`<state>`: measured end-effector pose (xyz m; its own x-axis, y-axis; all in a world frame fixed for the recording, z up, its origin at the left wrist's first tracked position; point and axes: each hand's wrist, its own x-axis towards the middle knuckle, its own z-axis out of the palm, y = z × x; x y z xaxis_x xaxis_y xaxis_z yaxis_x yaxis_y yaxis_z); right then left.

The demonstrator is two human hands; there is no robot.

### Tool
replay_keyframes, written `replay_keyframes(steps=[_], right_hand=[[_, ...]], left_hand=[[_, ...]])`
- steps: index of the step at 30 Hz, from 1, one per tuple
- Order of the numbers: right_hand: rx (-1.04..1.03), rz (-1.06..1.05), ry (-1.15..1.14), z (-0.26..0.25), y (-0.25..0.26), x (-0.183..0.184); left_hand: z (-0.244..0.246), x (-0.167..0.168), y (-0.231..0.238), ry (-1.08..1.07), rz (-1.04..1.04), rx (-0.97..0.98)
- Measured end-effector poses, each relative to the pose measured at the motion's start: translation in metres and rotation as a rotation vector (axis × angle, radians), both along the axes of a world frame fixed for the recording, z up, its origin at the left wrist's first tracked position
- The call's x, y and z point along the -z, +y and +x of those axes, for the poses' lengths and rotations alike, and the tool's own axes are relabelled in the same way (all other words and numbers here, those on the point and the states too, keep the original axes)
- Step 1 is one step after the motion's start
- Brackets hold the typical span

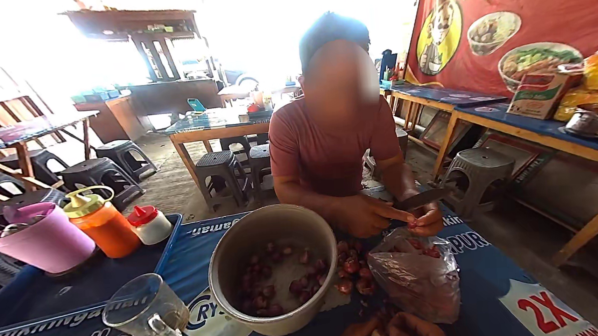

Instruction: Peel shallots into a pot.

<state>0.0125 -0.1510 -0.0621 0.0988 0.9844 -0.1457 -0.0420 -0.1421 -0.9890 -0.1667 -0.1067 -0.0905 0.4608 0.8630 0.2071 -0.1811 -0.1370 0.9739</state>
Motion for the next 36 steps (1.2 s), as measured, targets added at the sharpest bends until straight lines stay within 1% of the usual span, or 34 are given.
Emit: replay_keyframes(steps=[4, 7, 13, 17, 20, 25, 28, 33, 36], right_hand=[[-0.028, 0.0, -0.015, -0.003, -0.001, -0.002], [-0.011, 0.0, -0.005, -0.004, -0.003, 0.001], [0.065, -0.02, -0.003, -0.003, -0.002, 0.001], [0.12, -0.041, -0.027, -0.002, -0.004, 0.0], [0.152, -0.06, 0.002, -0.003, -0.004, -0.004], [0.21, -0.032, 0.033, 0.0, -0.003, -0.004], [0.169, -0.011, 0.039, 0.001, -0.004, -0.004], [-0.018, -0.008, 0.028, 0.0, -0.006, -0.004], [-0.076, 0.02, -0.009, -0.004, -0.004, -0.002]], left_hand=[[0.001, 0.001, -0.001, -0.006, -0.009, -0.029], [0.001, -0.002, -0.003, -0.025, -0.068, -0.04], [-0.003, -0.009, 0.0, -0.052, -0.186, 0.032], [-0.005, -0.01, 0.001, -0.061, -0.208, 0.074], [-0.006, -0.008, 0.002, -0.082, -0.241, 0.094], [-0.007, -0.001, 0.009, -0.137, -0.234, 0.109], [-0.009, -0.004, 0.009, -0.144, -0.257, 0.1], [-0.007, -0.005, 0.011, -0.179, -0.281, 0.05], [-0.005, -0.006, 0.012, -0.194, -0.284, 0.009]])
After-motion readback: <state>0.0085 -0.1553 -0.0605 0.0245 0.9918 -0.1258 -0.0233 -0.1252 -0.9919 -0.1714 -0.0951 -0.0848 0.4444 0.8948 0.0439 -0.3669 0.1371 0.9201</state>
